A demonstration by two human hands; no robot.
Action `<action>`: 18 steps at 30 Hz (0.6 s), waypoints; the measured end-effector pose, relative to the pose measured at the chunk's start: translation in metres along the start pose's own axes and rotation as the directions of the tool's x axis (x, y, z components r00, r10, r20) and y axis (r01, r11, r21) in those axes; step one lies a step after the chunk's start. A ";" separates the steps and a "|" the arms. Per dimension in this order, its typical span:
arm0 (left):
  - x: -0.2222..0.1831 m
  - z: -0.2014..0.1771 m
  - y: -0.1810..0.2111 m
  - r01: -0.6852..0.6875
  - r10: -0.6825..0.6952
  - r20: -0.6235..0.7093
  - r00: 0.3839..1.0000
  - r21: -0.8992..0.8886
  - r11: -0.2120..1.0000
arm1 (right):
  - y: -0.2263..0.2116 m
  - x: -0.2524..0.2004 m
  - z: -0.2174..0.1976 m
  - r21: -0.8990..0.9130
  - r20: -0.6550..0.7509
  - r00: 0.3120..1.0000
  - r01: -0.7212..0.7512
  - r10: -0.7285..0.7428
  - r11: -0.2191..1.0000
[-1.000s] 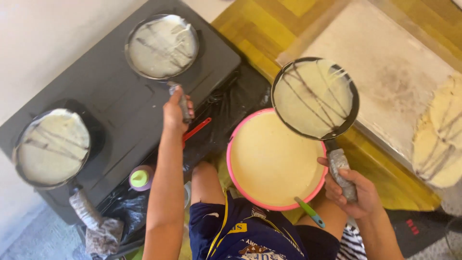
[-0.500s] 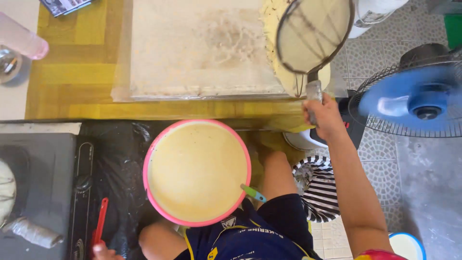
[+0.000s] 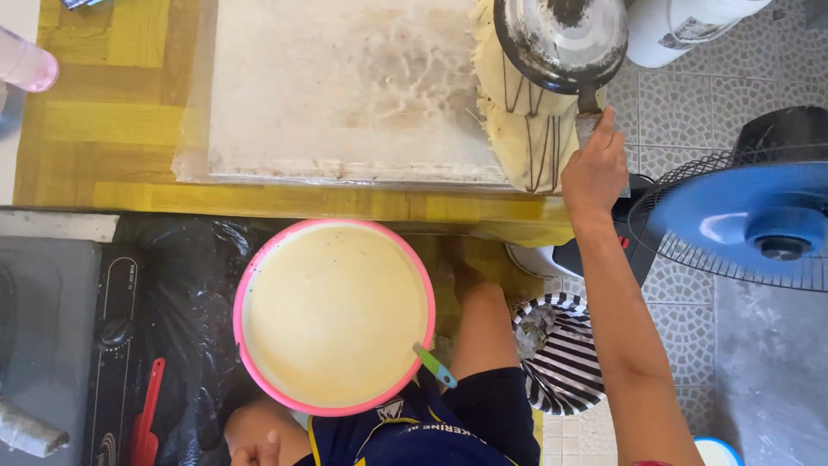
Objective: Preparing and cooking crepes by pouring batter into a pan and stacking the finished products.
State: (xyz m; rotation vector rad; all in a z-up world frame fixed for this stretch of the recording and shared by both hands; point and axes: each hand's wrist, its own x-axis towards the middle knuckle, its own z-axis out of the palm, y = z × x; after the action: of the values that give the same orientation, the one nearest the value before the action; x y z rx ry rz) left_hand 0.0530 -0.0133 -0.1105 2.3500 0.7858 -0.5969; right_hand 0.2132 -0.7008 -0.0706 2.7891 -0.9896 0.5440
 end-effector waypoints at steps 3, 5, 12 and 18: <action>-0.029 0.001 0.078 0.002 -0.009 0.077 0.997 0.092 0.996 | -0.023 -0.003 -0.058 0.092 0.013 0.999 0.042 -0.043 0.995; -0.063 -0.002 0.130 -0.001 -0.011 0.101 0.995 0.119 0.993 | -0.053 -0.020 -0.104 0.193 -0.003 0.998 0.069 -0.070 0.979; -0.111 -0.014 0.231 -0.318 0.524 0.422 0.740 -0.466 0.826 | -0.179 -0.200 -0.173 0.450 0.505 0.494 -0.850 -0.708 -0.273; -0.132 -0.059 0.102 -0.163 0.368 0.094 0.925 -0.777 0.609 | -0.286 -0.323 -0.247 0.587 0.183 0.274 -0.801 -0.944 -0.119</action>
State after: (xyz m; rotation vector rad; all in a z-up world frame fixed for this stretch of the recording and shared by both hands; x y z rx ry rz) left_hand 0.0370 -0.0934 0.0467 1.5128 0.4186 -0.3147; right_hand 0.0899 -0.2313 0.0350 -1.0038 -0.2208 0.5445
